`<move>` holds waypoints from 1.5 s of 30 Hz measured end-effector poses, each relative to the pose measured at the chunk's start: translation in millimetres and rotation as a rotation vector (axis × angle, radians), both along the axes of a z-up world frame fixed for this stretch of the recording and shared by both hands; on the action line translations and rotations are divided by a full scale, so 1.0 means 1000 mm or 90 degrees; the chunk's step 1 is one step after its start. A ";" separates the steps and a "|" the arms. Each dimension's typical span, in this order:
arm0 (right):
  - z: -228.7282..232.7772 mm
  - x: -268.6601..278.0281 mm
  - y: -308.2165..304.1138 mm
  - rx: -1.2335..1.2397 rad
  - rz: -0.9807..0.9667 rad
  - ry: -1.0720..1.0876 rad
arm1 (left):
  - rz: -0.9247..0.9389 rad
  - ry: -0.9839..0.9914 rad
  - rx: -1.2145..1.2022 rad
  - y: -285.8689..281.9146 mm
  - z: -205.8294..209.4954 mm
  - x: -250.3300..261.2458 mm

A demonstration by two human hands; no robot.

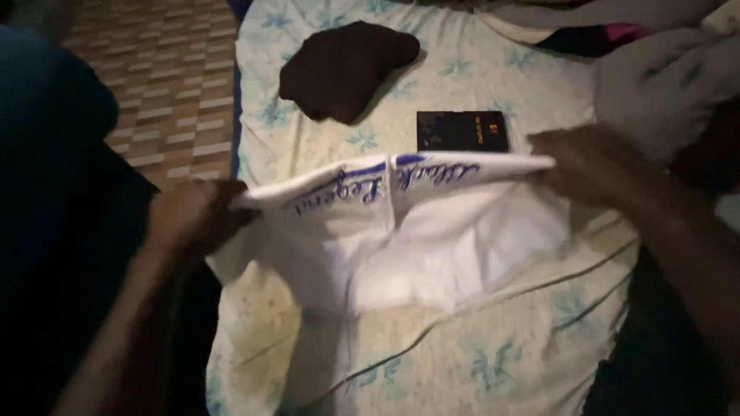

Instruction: The person folds a white button-up shirt on a bed using a rectangular box as a guide.

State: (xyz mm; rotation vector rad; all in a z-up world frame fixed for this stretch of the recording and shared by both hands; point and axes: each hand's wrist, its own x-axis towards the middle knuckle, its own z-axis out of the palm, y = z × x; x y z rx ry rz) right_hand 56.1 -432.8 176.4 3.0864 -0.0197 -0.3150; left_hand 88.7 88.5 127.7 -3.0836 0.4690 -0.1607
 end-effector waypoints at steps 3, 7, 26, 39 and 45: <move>0.029 -0.012 -0.025 -0.190 0.109 -0.181 | 0.070 -0.058 0.035 0.031 0.031 0.005; 0.026 -0.034 -0.045 -0.262 0.208 -0.358 | 0.110 -0.165 0.083 0.033 0.028 -0.009; -0.171 -0.121 -0.083 -0.043 0.253 0.103 | 0.061 0.085 0.172 -0.049 -0.117 -0.187; -0.164 -0.060 -0.051 0.027 0.081 -0.025 | 0.187 -0.068 -0.115 -0.088 -0.135 -0.124; -0.179 -0.045 -0.050 -0.042 0.076 -0.088 | 0.198 -0.057 -0.093 -0.094 -0.126 -0.125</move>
